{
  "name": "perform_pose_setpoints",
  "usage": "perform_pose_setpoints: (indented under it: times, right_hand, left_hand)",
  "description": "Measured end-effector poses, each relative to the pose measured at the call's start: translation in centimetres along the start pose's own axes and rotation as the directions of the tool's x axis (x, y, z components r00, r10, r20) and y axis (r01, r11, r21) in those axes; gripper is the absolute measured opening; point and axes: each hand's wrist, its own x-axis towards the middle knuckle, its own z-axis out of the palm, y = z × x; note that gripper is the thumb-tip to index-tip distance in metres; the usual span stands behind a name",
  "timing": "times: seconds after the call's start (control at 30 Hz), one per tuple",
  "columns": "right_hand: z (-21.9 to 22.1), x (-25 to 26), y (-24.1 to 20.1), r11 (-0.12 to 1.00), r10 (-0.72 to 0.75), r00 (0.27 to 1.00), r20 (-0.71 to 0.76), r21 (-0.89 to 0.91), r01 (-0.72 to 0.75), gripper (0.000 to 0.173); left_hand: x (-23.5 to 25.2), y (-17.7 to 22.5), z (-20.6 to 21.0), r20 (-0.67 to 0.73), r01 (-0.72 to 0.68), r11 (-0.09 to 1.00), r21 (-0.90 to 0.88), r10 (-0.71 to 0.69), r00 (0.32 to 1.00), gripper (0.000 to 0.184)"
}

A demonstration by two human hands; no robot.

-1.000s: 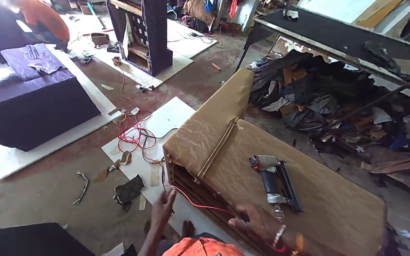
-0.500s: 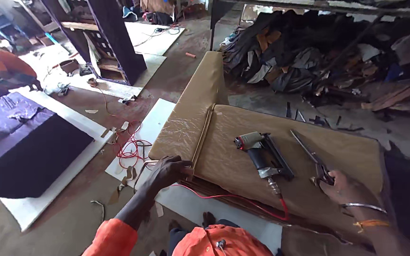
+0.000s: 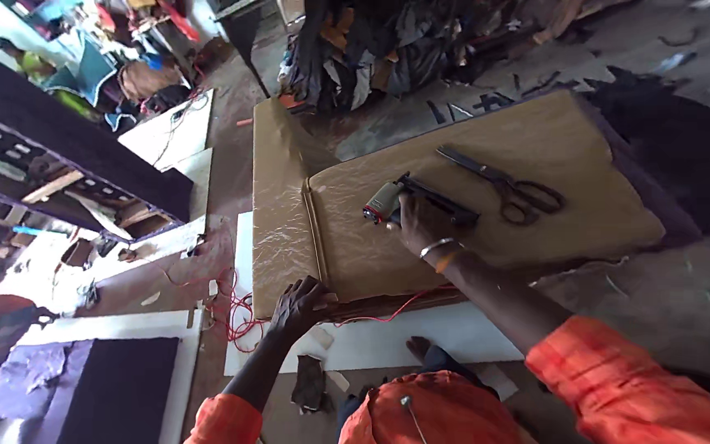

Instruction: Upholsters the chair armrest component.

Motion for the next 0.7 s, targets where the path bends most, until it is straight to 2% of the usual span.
perform_pose_setpoints:
  times: [0.1, 0.17, 0.23, 0.27, 0.33, 0.4, 0.43, 0.5, 0.6, 0.7]
  right_hand:
    - [-1.7, -1.0, -1.6, 0.984, 0.161, 0.984, 0.079, 0.062, -0.166, 0.069]
    - [-4.2, -5.3, -3.6, 0.953, 0.23, 0.973, -0.019, 0.206, -0.221, 0.064]
    - [-4.5, -12.2, -6.1, 0.878, 0.284, 0.941, -0.182, 0.444, -0.179, 0.068]
    - [-3.4, -16.0, -7.2, 0.822, 0.298, 0.919, -0.257, 0.558, -0.11, 0.07]
    - [1.6, -22.2, -9.2, 0.658, 0.368, 0.882, -0.295, 0.753, -0.023, 0.055]
    - [7.7, -26.7, -11.6, 0.413, 0.487, 0.858, -0.16, 0.908, -0.065, 0.046]
    - [10.0, -28.0, -13.2, 0.334, 0.535, 0.841, -0.081, 0.935, -0.122, 0.044]
    - [13.9, -28.8, -16.0, 0.287, 0.585, 0.811, -0.034, 0.943, -0.167, 0.04]
    - [19.1, -27.1, -19.1, 0.204, 0.612, 0.789, -0.053, 0.975, -0.092, 0.037]
    - [21.0, -25.3, -20.9, 0.181, 0.632, 0.775, -0.015, 0.975, -0.128, 0.037]
  left_hand:
    - [-0.2, -0.9, 0.6, -0.001, -0.069, 0.998, 0.002, 0.069, 0.998, 0.046]
    - [0.5, -1.7, 0.8, -0.006, -0.129, 0.992, 0.014, 0.129, 0.992, 0.051]
    - [0.5, -2.3, 1.4, -0.015, -0.17, 0.985, 0.009, 0.17, 0.985, 0.054]
    - [0.4, -2.4, 1.5, -0.021, -0.175, 0.984, 0.008, 0.176, 0.984, 0.054]
    - [0.5, -2.7, 1.5, -0.052, -0.192, 0.981, 0.002, 0.192, 0.98, 0.055]
    - [0.5, -2.5, 1.4, -0.064, -0.201, 0.98, -0.001, 0.201, 0.978, 0.055]
    - [0.5, -2.3, 1.3, -0.054, -0.206, 0.979, -0.001, 0.206, 0.977, 0.055]
    - [0.7, -2.1, 1.2, -0.054, -0.221, 0.975, 0.031, 0.222, 0.974, 0.059]
    - [0.9, -2.2, 1.5, -0.088, -0.224, 0.97, 0.096, 0.232, 0.969, 0.059]
    - [1.1, -2.6, 1.7, -0.082, -0.239, 0.963, 0.122, 0.25, 0.965, 0.058]
